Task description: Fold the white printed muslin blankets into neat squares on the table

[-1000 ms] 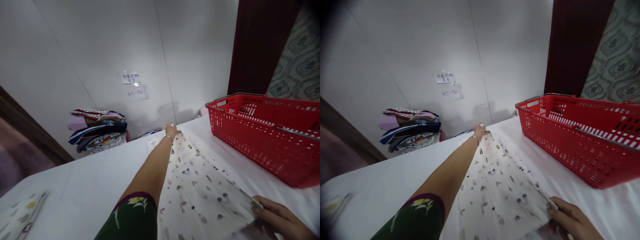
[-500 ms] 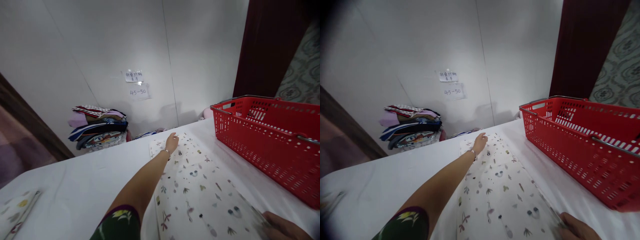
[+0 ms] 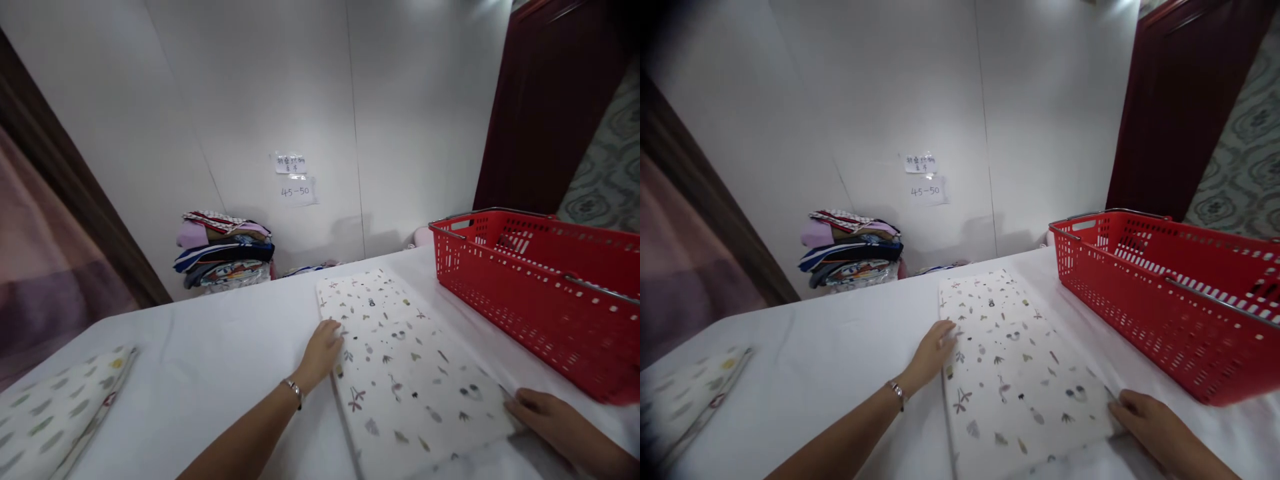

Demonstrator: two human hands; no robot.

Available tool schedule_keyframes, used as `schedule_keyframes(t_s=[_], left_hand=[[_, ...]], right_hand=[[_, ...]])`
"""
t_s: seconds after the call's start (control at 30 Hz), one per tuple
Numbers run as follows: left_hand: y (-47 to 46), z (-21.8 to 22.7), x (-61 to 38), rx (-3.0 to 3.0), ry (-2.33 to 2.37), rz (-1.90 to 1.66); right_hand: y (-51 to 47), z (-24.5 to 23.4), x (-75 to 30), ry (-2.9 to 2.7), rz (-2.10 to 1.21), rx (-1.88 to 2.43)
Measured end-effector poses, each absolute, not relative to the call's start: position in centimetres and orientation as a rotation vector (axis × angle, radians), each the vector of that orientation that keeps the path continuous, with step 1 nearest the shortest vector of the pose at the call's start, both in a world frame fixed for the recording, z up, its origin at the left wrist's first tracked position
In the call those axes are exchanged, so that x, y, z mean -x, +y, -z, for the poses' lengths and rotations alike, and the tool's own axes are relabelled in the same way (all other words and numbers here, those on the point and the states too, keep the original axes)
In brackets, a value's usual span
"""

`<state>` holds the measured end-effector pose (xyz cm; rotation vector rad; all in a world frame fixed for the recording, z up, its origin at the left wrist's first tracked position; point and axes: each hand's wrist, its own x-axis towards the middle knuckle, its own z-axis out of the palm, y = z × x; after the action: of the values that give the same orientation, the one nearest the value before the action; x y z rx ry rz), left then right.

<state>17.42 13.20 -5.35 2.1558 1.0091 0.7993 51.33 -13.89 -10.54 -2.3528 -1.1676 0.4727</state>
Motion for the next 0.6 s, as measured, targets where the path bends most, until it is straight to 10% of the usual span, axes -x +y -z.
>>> schedule_keyframes(t_s=[0.6], left_hand=[[-4.5,5.0,-13.9,-2.678,0.745,-0.580]], right_hand=[[-13.4,3.2,-48.5,-0.838,-1.025,2.159]])
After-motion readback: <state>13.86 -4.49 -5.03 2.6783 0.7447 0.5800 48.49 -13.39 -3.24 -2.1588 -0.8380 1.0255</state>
